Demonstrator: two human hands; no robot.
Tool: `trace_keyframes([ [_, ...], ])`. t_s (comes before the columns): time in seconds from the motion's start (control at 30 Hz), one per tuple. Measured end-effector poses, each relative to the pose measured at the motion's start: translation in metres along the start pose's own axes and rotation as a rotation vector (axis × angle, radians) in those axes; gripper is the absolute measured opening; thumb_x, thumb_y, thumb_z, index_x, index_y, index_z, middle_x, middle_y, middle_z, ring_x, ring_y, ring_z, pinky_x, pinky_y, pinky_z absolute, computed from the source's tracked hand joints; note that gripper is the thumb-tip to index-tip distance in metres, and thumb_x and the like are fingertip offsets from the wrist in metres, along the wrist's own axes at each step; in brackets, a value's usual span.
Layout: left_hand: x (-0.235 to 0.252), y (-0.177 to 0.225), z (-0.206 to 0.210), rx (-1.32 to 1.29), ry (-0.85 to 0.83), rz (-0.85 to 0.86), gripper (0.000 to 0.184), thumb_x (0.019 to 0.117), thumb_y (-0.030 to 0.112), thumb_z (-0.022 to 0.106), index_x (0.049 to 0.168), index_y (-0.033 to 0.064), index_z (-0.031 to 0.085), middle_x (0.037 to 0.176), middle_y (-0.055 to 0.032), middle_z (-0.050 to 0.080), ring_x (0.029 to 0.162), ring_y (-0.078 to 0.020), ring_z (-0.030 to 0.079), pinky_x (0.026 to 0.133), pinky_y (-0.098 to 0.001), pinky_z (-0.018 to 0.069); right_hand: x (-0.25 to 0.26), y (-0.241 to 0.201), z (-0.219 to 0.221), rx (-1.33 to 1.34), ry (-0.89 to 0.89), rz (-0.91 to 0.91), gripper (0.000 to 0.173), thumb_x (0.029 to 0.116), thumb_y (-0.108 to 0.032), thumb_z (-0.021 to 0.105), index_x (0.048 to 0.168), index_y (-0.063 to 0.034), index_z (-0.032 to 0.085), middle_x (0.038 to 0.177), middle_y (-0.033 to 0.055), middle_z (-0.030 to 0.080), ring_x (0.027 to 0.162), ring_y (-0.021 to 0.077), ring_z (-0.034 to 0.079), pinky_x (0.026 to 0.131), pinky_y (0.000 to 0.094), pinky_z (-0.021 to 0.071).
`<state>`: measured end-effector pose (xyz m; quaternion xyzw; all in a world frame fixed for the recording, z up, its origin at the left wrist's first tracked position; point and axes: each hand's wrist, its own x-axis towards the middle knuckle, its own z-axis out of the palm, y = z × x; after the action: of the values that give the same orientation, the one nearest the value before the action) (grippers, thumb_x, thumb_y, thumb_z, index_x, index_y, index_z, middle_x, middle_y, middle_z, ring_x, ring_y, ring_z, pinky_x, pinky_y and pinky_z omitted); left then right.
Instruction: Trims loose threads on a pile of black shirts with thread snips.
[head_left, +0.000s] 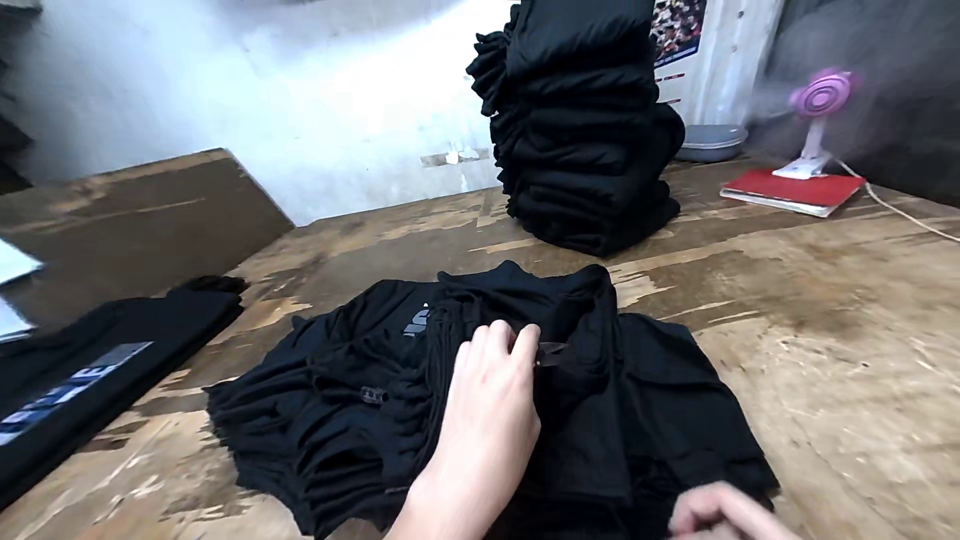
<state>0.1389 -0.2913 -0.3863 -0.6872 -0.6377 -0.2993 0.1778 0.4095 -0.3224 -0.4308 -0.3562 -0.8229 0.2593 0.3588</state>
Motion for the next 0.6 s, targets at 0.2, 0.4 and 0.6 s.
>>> trace_keyframes([
  [0.2, -0.045, 0.017, -0.031, -0.211, -0.068, -0.012, 0.045, 0.0943, 0.028, 0.068, 0.138, 0.0163, 0.067, 0.108, -0.0054, 0.069, 0.096, -0.0233, 0.066, 0.082, -0.0453, 0.0557, 0.041, -0.017, 0.039, -0.081, 0.298, 0.05, 0.041, 0.0864, -0.046, 0.081, 0.108, -0.0119, 0.081, 0.111, 0.0094, 0.067, 0.089, 0.0125, 0.063, 0.069, 0.0276, 0.054],
  [0.4, -0.078, 0.015, -0.026, -0.353, -0.151, -0.071, 0.023, 0.0937, 0.017, 0.071, 0.115, 0.0156, 0.078, 0.105, -0.0017, 0.074, 0.097, -0.0212, 0.068, 0.086, -0.0417, 0.0556, 0.049, -0.009, 0.062, 0.141, 0.487, -0.02, 0.006, 0.0849, -0.016, 0.082, 0.082, -0.0116, 0.081, 0.101, 0.0033, 0.07, 0.099, 0.0088, 0.064, 0.082, 0.0222, 0.0544],
  [0.6, -0.078, 0.019, -0.006, -0.405, -0.046, 0.009, 0.017, 0.0958, 0.018, 0.067, 0.106, 0.0214, 0.08, 0.099, 0.0059, 0.074, 0.092, -0.0134, 0.066, 0.08, -0.0337, 0.0529, 0.037, -0.005, 0.05, 0.377, 0.354, -0.133, 0.004, 0.088, -0.014, 0.081, 0.085, -0.0116, 0.079, 0.102, 0.001, 0.068, 0.103, 0.0071, 0.064, 0.088, 0.0214, 0.0562],
])
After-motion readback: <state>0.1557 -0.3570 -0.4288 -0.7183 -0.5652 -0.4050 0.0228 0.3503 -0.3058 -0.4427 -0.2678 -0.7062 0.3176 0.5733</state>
